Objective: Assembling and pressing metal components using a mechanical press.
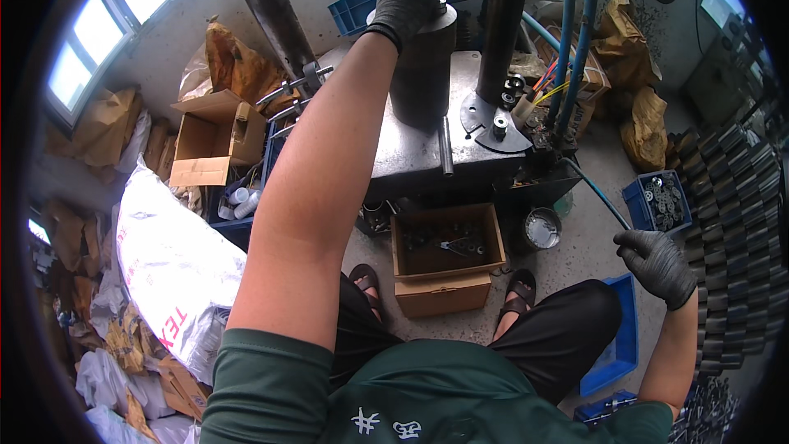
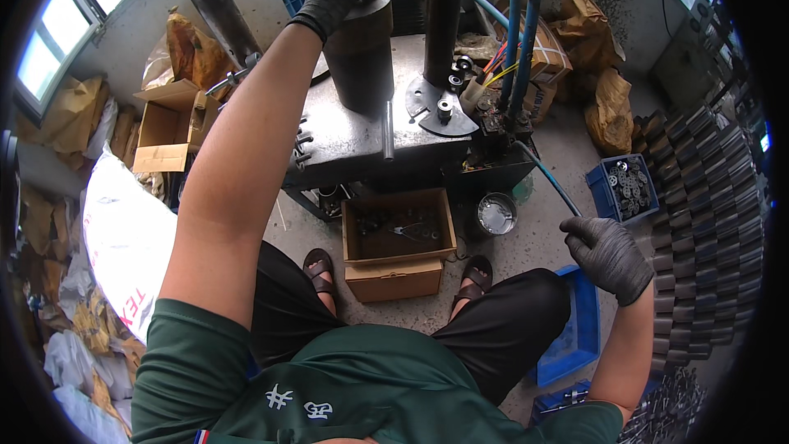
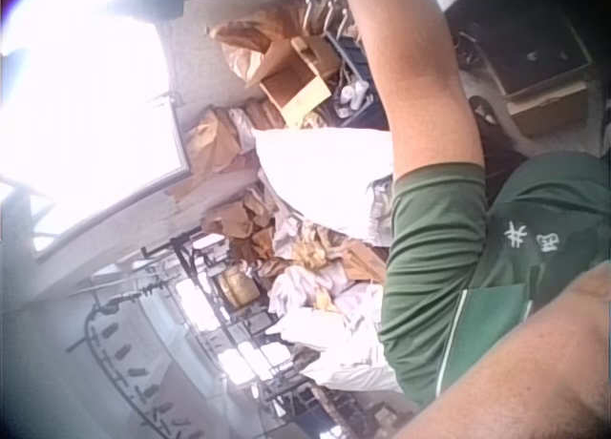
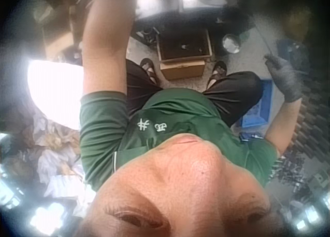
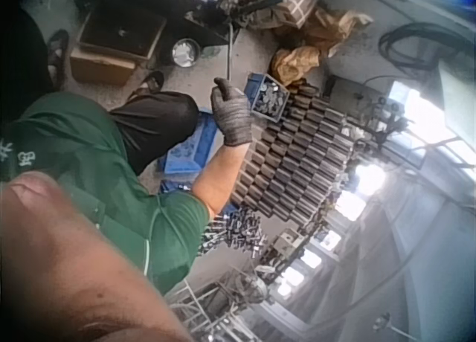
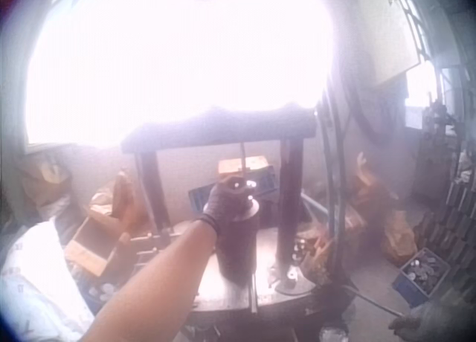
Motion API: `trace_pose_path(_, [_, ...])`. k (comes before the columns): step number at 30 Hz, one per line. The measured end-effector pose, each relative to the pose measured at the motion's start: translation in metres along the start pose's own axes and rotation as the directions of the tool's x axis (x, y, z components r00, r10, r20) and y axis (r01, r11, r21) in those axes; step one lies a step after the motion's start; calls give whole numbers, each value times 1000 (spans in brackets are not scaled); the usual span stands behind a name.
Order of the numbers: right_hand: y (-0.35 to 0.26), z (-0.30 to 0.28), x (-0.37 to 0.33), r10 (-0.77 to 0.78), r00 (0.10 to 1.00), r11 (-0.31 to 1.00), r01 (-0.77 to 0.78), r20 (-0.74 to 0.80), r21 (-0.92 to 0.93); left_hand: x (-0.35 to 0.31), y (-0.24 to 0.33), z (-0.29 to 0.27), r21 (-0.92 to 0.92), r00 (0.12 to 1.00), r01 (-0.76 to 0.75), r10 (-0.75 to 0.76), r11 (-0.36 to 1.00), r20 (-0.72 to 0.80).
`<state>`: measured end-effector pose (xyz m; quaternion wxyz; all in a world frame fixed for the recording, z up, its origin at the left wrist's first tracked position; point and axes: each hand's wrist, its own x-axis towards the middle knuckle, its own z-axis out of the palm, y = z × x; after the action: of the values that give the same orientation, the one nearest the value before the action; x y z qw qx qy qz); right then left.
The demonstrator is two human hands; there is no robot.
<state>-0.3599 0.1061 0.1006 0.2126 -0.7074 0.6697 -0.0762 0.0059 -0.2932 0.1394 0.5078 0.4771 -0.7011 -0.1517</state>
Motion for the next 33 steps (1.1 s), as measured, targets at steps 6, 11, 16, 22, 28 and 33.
trace_pose_path(6, [-5,0,-4,-48,991,996,56,-124,63,0,1,1,-40,997,58,-56,997,54])
trace_pose_path(11, [6,7,-1,-97,939,995,97,-330,-14,5,-5,4,11,1000,-9,8,1000,11])
trace_pose_path(16, [-2,-17,28,-287,639,958,176,-713,-227,6,-5,2,-100,995,33,-22,994,102])
trace_pose_path(22, [0,-98,124,-336,409,941,172,-848,-290,5,-5,3,-90,990,6,7,996,141])
trace_pose_path(28, [9,-147,197,-336,414,937,55,-846,-345,10,-10,7,-96,984,-35,51,995,168])
trace_pose_path(33, [4,-153,205,-244,478,958,-19,-844,-288,3,-8,1,104,981,-193,188,976,51])
